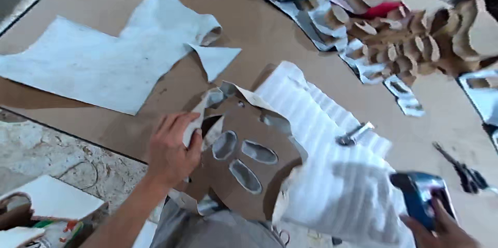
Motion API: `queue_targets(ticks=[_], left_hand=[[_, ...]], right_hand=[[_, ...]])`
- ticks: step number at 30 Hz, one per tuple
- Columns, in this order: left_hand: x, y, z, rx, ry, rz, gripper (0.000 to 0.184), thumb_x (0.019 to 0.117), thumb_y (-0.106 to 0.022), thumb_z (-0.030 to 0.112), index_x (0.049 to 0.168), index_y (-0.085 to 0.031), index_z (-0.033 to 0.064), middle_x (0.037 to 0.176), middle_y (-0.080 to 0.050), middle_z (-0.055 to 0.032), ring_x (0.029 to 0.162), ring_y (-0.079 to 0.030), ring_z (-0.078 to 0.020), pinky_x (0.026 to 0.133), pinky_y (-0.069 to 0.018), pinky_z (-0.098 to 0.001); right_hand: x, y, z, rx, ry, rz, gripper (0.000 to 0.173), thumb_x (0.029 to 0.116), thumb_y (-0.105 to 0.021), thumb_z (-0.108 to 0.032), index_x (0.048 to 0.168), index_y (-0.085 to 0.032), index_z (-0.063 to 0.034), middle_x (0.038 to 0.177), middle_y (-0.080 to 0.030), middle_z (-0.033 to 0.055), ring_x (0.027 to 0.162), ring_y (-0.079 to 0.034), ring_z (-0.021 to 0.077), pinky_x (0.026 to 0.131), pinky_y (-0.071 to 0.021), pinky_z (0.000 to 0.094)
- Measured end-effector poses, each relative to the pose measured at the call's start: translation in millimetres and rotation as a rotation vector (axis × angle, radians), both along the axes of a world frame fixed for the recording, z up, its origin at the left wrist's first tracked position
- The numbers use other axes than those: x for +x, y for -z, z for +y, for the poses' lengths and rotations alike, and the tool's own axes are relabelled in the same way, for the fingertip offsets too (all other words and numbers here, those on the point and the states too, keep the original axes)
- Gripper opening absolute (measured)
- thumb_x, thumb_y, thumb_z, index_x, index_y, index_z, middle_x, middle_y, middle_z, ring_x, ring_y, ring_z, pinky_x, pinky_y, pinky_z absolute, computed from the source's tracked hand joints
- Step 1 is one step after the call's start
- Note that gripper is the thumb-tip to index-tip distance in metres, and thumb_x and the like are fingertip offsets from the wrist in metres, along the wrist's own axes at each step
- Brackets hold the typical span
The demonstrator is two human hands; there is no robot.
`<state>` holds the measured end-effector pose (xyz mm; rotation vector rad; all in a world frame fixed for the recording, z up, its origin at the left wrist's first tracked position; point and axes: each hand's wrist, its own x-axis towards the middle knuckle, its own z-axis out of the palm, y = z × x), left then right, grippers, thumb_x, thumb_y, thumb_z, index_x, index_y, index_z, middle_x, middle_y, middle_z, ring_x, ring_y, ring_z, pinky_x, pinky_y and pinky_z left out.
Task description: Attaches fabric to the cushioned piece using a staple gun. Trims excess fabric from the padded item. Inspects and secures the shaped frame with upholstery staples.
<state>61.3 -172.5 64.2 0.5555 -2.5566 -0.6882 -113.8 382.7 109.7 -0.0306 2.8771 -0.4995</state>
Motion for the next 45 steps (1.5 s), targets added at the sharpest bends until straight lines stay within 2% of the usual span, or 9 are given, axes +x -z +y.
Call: queue_targets(ticks=[4, 14, 18, 21, 26, 32, 35, 39, 45], left_hand=[[36, -2, 24, -0.177, 0.404, -0.026, 0.042, 0.0979, -0.05, 0.036, 0.121, -0.072, 0.0072, 0.116, -0.071, -0.0131, 0.109, -0.066, -0.0284, 0.092, -0.0528, -0.0511], [120, 78, 63, -0.573, 0.618, -0.005, 0.037, 0.1031, -0.047, 0.032, 0.139, -0.054, 0.0233, 0.154, -0.049, 0.0023, 0.149, -0.035, -0.017, 0.122, -0.0215, -0.0435], [103, 83, 56, -0.522, 0.637, 0.145, 0.022, 0.1018, -0.055, 0.019, 0.121, -0.065, 0.021, 0.143, -0.06, -0.0008, 0.139, -0.048, -0.021, 0.117, -0.0326, -0.0457], [93, 44, 47, -0.437, 0.656, 0.225, 0.022, 0.1031, -0.052, 0.015, 0.119, -0.067, 0.0171, 0.136, -0.067, -0.0027, 0.133, -0.058, -0.0228, 0.113, -0.0435, -0.0452], [54, -95, 18, -0.393, 0.673, 0.363, 0.024, 0.1036, -0.051, 0.022, 0.107, -0.073, 0.0121, 0.11, -0.077, -0.0053, 0.107, -0.072, -0.0162, 0.092, -0.0582, -0.0355], [-10, -250, -22, 0.054, 0.771, 0.002, 0.005, 0.0923, -0.071, 0.023, 0.093, -0.073, 0.0182, 0.074, -0.068, 0.0117, 0.064, -0.063, 0.0047, 0.056, -0.0536, -0.0152], [-32, -261, -22, 0.25, 0.847, -0.184, 0.008, 0.097, -0.069, 0.017, 0.093, -0.073, 0.011, 0.076, -0.071, 0.0019, 0.067, -0.067, -0.0054, 0.06, -0.057, -0.0234], [-36, -239, 11, -0.011, 0.865, -0.363, 0.041, 0.0744, -0.084, 0.051, 0.098, -0.071, 0.0206, 0.084, -0.068, 0.0067, 0.078, -0.066, -0.0071, 0.07, -0.059, -0.037], [-36, -163, 83, 0.007, 0.923, -0.019, 0.03, 0.0827, -0.081, 0.045, 0.099, -0.073, 0.0211, 0.092, -0.069, 0.0113, 0.084, -0.067, -0.0003, 0.072, -0.0598, -0.0268]], right_hand=[[-18, 56, 52, 0.167, 0.172, 0.055, 0.069, 0.0928, -0.071, -0.014, 0.157, -0.044, -0.0153, 0.132, -0.059, 0.0369, 0.119, -0.056, 0.0614, 0.095, -0.036, 0.0833], [58, 43, -44, -0.03, -0.344, 0.338, 0.059, 0.0931, -0.064, -0.023, 0.143, -0.054, 0.0062, 0.14, -0.053, 0.0358, 0.129, -0.051, 0.0574, 0.103, -0.0427, 0.0716], [122, 81, -147, -0.233, -0.789, 0.4, 0.05, 0.0948, -0.061, -0.024, 0.145, -0.056, -0.0267, 0.147, -0.056, 0.0144, 0.137, -0.051, 0.0381, 0.105, -0.0479, 0.0594], [122, 87, -176, -0.292, -0.864, 0.486, 0.067, 0.0835, -0.065, -0.022, 0.148, -0.051, -0.0335, 0.154, -0.048, 0.0087, 0.144, -0.042, 0.0349, 0.112, -0.0409, 0.0593], [83, -14, -213, -0.741, -0.786, 0.631, 0.032, 0.096, -0.062, -0.041, 0.12, -0.067, -0.0208, 0.136, -0.064, 0.0004, 0.137, -0.053, 0.0216, 0.116, -0.0413, 0.0511], [66, -137, -242, -0.975, -0.609, 0.404, 0.046, 0.0855, -0.079, -0.035, 0.125, -0.061, -0.02, 0.104, -0.072, -0.0107, 0.091, -0.071, 0.0028, 0.078, -0.0628, 0.0234], [79, -143, -245, -0.911, -0.365, 0.331, 0.043, 0.0873, -0.074, -0.046, 0.12, -0.066, -0.02, 0.093, -0.073, -0.0064, 0.078, -0.072, 0.0064, 0.066, -0.0625, 0.0268], [104, -119, -230, -0.807, -0.149, 0.235, 0.039, 0.0855, -0.074, -0.045, 0.112, -0.069, -0.0169, 0.082, -0.071, -0.0009, 0.069, -0.07, 0.0129, 0.059, -0.0603, 0.0351], [125, -74, -206, -0.708, -0.066, 0.15, 0.04, 0.0848, -0.077, -0.049, 0.112, -0.068, -0.0207, 0.082, -0.071, -0.0052, 0.071, -0.069, 0.0091, 0.062, -0.0592, 0.0336]])
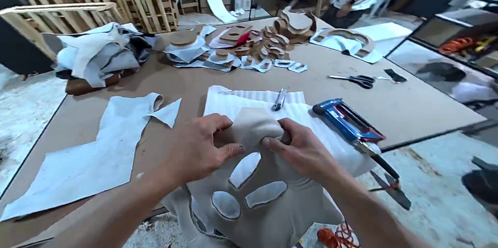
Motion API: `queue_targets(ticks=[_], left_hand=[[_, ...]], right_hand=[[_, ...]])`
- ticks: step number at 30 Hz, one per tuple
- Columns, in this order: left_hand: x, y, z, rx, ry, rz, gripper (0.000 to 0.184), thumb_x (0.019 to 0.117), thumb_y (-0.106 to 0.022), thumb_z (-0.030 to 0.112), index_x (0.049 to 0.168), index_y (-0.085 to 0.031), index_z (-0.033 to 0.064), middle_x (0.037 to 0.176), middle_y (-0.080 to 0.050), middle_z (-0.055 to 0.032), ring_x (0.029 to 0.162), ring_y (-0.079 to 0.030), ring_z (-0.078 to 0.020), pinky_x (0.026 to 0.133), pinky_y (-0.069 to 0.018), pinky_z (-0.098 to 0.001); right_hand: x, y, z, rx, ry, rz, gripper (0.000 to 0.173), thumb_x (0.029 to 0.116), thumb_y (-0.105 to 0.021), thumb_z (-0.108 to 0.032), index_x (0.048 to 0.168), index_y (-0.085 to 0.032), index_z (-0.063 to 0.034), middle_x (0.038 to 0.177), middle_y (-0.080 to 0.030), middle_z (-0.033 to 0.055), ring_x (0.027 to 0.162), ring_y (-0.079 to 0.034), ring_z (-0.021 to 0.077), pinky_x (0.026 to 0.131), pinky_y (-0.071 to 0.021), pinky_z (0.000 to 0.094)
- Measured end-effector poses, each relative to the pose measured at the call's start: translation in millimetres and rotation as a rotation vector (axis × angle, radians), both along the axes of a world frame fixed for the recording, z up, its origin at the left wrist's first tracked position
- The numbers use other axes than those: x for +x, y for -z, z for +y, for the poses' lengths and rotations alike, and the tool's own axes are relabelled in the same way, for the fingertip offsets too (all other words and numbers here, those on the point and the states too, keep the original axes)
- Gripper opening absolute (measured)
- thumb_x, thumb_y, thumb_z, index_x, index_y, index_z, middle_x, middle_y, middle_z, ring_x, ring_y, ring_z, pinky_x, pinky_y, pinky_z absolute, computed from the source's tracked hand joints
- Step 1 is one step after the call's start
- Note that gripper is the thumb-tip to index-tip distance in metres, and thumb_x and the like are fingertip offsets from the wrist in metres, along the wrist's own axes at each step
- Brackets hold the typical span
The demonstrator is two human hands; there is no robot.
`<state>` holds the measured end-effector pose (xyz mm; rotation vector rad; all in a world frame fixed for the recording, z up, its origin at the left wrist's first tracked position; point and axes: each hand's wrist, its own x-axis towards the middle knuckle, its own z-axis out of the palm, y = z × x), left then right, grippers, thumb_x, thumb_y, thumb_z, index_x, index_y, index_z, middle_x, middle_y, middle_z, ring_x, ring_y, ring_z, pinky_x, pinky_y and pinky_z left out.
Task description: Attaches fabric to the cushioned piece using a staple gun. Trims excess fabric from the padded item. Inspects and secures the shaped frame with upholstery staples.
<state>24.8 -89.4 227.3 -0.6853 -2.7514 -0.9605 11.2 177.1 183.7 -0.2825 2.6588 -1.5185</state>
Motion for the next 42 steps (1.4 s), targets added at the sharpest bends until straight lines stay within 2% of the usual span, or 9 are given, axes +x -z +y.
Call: queue_targets(ticks=[4, 10, 19, 26, 30, 33, 36, 38, 42], left_hand=[[-25, 25, 27, 0.176, 0.109, 0.1, 0.012, 0.0977, -0.069, 0.025, 0.094, -0.073, 0.0147, 0.084, -0.07, 0.0089, 0.073, -0.065, 0.0008, 0.064, -0.0566, -0.0192], [-65, 31, 62, 0.283, -0.041, -0.067, 0.008, 0.096, -0.071, 0.024, 0.095, -0.075, 0.0169, 0.076, -0.069, 0.0084, 0.059, -0.059, -0.0027, 0.052, -0.0508, -0.0216], [-67, 25, 60, 0.346, 0.007, -0.453, 0.011, 0.0973, -0.069, 0.031, 0.098, -0.072, 0.0202, 0.076, -0.065, 0.0042, 0.06, -0.057, -0.0064, 0.055, -0.0488, -0.0218], [-37, -13, 60, 0.385, 0.145, -0.258, 0.023, 0.1035, -0.057, 0.038, 0.103, -0.067, 0.0181, 0.092, -0.064, 0.0069, 0.08, -0.062, -0.0036, 0.069, -0.056, -0.0215], [-43, -68, 55, 0.304, 0.071, -0.225, 0.055, 0.0976, -0.042, 0.072, 0.098, -0.069, 0.0234, 0.081, -0.062, 0.0119, 0.072, -0.061, 0.0002, 0.06, -0.0524, -0.0194], [-49, -85, 63, 0.172, -0.123, -0.214, 0.035, 0.0978, -0.056, 0.056, 0.087, -0.07, 0.026, 0.064, -0.06, 0.0108, 0.054, -0.058, -0.0023, 0.045, -0.0469, -0.0221], [-47, -82, 56, 0.339, -0.084, -0.289, 0.034, 0.1046, -0.055, 0.036, 0.084, -0.073, 0.0169, 0.063, -0.062, 0.0017, 0.052, -0.059, -0.0089, 0.045, -0.048, -0.0237], [-38, -71, 49, 0.496, -0.075, -0.3, 0.035, 0.1061, -0.051, 0.032, 0.082, -0.07, 0.016, 0.065, -0.062, 0.0005, 0.054, -0.059, -0.0074, 0.048, -0.0503, -0.0213], [-29, -48, 39, 0.659, -0.097, -0.24, 0.031, 0.1055, -0.05, 0.029, 0.084, -0.072, 0.02, 0.069, -0.063, 0.0047, 0.061, -0.062, -0.0012, 0.057, -0.0542, -0.0169]], right_hand=[[-14, 17, 22, 0.03, -0.016, 0.07, 0.042, 0.0886, -0.069, -0.056, 0.113, -0.067, -0.0213, 0.079, -0.069, -0.0087, 0.068, -0.067, 0.005, 0.058, -0.0577, 0.0296], [-59, 38, 56, -0.006, -0.087, 0.252, 0.05, 0.0856, -0.065, -0.066, 0.111, -0.067, -0.022, 0.076, -0.066, -0.0149, 0.063, -0.062, -0.0022, 0.053, -0.054, 0.0231], [-101, 28, 75, -0.4, -0.454, -0.267, 0.035, 0.1, -0.056, -0.048, 0.107, -0.073, -0.0188, 0.084, -0.07, -0.0024, 0.076, -0.067, 0.007, 0.068, -0.0564, 0.0248], [-69, -12, 24, -0.197, 0.01, 0.3, 0.026, 0.1001, -0.056, -0.042, 0.087, -0.066, -0.022, 0.06, -0.054, -0.0129, 0.048, -0.05, -0.001, 0.042, -0.0414, 0.0197], [-77, -65, -4, 0.01, 0.048, 0.339, 0.029, 0.1006, -0.052, -0.045, 0.092, -0.067, -0.0225, 0.061, -0.056, -0.0127, 0.05, -0.052, 0.0016, 0.045, -0.0428, 0.0263], [-78, -83, -24, 0.098, 0.024, 0.381, 0.038, 0.1048, -0.044, -0.049, 0.087, -0.064, -0.0224, 0.06, -0.053, -0.0107, 0.053, -0.053, 0.0054, 0.048, -0.0424, 0.031], [-73, -83, -26, -0.068, -0.096, 0.363, 0.052, 0.1105, -0.028, -0.046, 0.077, -0.058, -0.019, 0.058, -0.049, -0.0051, 0.051, -0.05, 0.01, 0.045, -0.0375, 0.0315], [-71, -78, -13, -0.163, -0.277, 0.314, 0.058, 0.1112, -0.021, -0.046, 0.087, -0.065, -0.0177, 0.065, -0.056, -0.0052, 0.057, -0.056, 0.0079, 0.048, -0.0449, 0.0284], [-64, -65, 1, -0.03, -0.516, 0.336, 0.041, 0.1089, -0.033, -0.04, 0.105, -0.069, -0.0195, 0.068, -0.056, -0.0116, 0.061, -0.056, -0.0003, 0.052, -0.0453, 0.0222]])
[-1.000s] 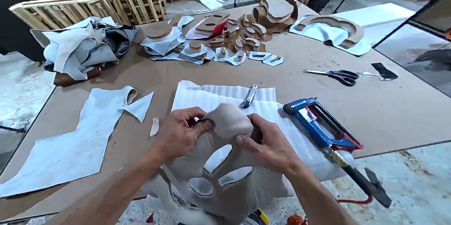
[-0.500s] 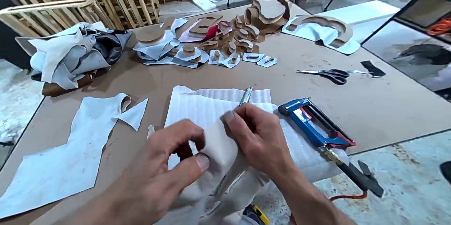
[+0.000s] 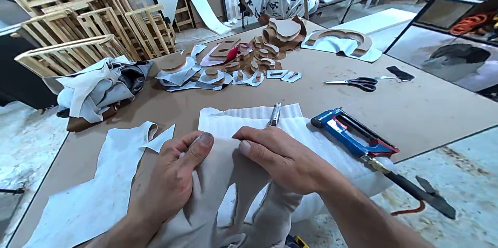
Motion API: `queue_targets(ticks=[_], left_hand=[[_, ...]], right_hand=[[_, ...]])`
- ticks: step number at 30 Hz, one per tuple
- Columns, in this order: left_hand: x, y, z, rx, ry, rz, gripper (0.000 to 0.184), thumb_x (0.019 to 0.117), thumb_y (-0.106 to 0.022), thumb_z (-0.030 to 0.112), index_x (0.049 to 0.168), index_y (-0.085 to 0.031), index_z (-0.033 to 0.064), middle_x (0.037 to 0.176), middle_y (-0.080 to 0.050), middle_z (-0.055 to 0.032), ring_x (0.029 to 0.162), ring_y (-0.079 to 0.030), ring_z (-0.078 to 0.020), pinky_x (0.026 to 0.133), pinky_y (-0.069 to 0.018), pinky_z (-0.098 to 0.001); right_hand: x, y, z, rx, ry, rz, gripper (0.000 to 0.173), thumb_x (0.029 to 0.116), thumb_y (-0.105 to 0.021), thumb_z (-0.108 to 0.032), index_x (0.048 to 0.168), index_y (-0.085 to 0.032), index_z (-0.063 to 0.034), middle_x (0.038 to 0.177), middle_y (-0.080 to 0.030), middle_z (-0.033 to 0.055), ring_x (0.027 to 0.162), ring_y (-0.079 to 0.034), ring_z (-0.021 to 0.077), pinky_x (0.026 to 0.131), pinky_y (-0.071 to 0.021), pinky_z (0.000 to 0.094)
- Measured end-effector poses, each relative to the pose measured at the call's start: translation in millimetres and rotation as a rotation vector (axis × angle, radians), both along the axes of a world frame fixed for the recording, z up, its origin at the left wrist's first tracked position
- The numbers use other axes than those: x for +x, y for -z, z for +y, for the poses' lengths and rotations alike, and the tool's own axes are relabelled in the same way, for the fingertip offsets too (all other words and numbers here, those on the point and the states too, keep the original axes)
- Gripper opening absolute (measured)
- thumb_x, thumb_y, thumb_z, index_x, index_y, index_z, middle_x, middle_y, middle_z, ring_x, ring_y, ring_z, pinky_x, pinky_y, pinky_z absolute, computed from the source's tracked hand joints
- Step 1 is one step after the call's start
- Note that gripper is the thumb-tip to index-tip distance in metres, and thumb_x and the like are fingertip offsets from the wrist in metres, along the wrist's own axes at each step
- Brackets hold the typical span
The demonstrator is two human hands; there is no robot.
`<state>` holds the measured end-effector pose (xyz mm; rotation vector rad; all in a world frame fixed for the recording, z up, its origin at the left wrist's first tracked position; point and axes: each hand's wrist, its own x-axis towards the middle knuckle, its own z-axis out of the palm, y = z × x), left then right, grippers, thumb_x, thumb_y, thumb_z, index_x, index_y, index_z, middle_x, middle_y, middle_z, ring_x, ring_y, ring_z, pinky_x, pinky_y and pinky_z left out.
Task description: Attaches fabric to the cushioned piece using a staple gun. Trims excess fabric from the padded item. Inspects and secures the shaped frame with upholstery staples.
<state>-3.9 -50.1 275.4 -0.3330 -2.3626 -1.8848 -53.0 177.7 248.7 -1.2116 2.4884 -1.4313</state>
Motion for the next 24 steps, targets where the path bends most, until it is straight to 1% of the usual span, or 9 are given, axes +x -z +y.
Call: queue_targets(ticks=[3, 6, 8, 10, 17, 19, 21, 22, 24], left_hand=[[-4, 4, -1, 0.06, -0.062, -0.033, 0.035, 0.1073, -0.047, 0.024, 0.083, -0.07, 0.0178, 0.067, -0.063, 0.0053, 0.057, -0.06, -0.0003, 0.054, -0.0532, -0.016], [-8, 7, -7, 0.123, -0.088, -0.114, 0.038, 0.1086, -0.043, 0.022, 0.083, -0.07, 0.0155, 0.066, -0.065, 0.0027, 0.057, -0.062, -0.0015, 0.055, -0.055, -0.0175], [-7, 14, -8, 0.179, -0.067, -0.145, 0.039, 0.1085, -0.042, 0.021, 0.083, -0.07, 0.0148, 0.066, -0.065, 0.0021, 0.058, -0.063, -0.0011, 0.055, -0.0559, -0.0176], [-6, 22, -5, 0.222, -0.057, -0.178, 0.04, 0.1086, -0.04, 0.02, 0.083, -0.07, 0.0146, 0.067, -0.066, 0.0019, 0.059, -0.064, -0.0013, 0.057, -0.0567, -0.0181], [-7, 55, 14, 0.49, -0.032, -0.39, 0.048, 0.1113, -0.027, 0.02, 0.097, -0.072, 0.0099, 0.081, -0.073, -0.0018, 0.074, -0.07, -0.0054, 0.07, -0.0606, -0.0231], [-8, 62, 19, 0.535, -0.056, -0.418, 0.049, 0.1113, -0.025, 0.019, 0.098, -0.072, 0.0088, 0.082, -0.073, -0.0021, 0.075, -0.07, -0.0049, 0.071, -0.0605, -0.0224], [-7, 66, 29, 0.529, -0.114, -0.417, 0.05, 0.1118, -0.024, 0.017, 0.098, -0.071, 0.0083, 0.079, -0.073, -0.0002, 0.073, -0.07, -0.0027, 0.069, -0.0595, -0.0199], [-9, 70, 34, 0.529, -0.135, -0.413, 0.05, 0.1117, -0.025, 0.016, 0.097, -0.072, 0.008, 0.078, -0.072, 0.0005, 0.072, -0.069, -0.0019, 0.068, -0.059, -0.019], [-13, 77, 38, 0.53, -0.153, -0.414, 0.049, 0.1118, -0.025, 0.015, 0.097, -0.072, 0.007, 0.078, -0.072, 0.0003, 0.073, -0.069, -0.0026, 0.069, -0.0591, -0.0199]], right_hand=[[-8, 11, 2, 0.018, -0.095, 0.051, 0.037, 0.1031, -0.041, -0.038, 0.117, -0.066, -0.0153, 0.074, -0.06, -0.0099, 0.067, -0.06, 0.0007, 0.056, -0.0501, 0.026], [-15, 14, 6, 0.081, -0.193, 0.086, 0.056, 0.0823, -0.067, -0.033, 0.134, -0.057, -0.0119, 0.095, -0.069, -0.0048, 0.085, -0.067, 0.0037, 0.07, -0.0593, 0.0312], [-15, 15, 8, 0.106, -0.21, 0.062, 0.062, 0.0826, -0.077, -0.031, 0.138, -0.055, -0.0121, 0.102, -0.071, -0.0035, 0.093, -0.069, 0.0038, 0.077, -0.0608, 0.0297], [-15, 19, 8, 0.107, -0.179, 0.028, 0.056, 0.0862, -0.079, -0.037, 0.133, -0.058, -0.0141, 0.098, -0.071, -0.0062, 0.089, -0.068, 0.0005, 0.076, -0.06, 0.0253], [-11, 56, -4, -0.045, 0.084, 0.146, 0.052, 0.0862, -0.07, -0.063, 0.102, -0.066, -0.0139, 0.067, -0.062, -0.0102, 0.06, -0.06, -0.0009, 0.052, -0.0515, 0.0232], [-17, 60, -5, -0.046, 0.09, 0.132, 0.049, 0.0937, -0.06, -0.062, 0.096, -0.066, -0.0134, 0.062, -0.058, -0.0089, 0.054, -0.057, 0.0015, 0.049, -0.0483, 0.0251], [-25, 71, -11, -0.151, 0.137, 0.107, 0.048, 0.1074, -0.041, -0.048, 0.084, -0.063, -0.0121, 0.057, -0.049, -0.0067, 0.048, -0.049, 0.0036, 0.043, -0.0397, 0.0248], [-26, 78, -13, -0.195, 0.235, 0.109, 0.05, 0.1098, -0.035, -0.044, 0.084, -0.064, -0.0122, 0.06, -0.052, -0.0055, 0.05, -0.05, 0.0046, 0.044, -0.0416, 0.0254], [-19, 96, -14, -0.209, 0.528, 0.168, 0.049, 0.1112, -0.031, -0.039, 0.104, -0.07, -0.0104, 0.087, -0.069, 0.0002, 0.076, -0.066, 0.0111, 0.064, -0.0564, 0.0349]])
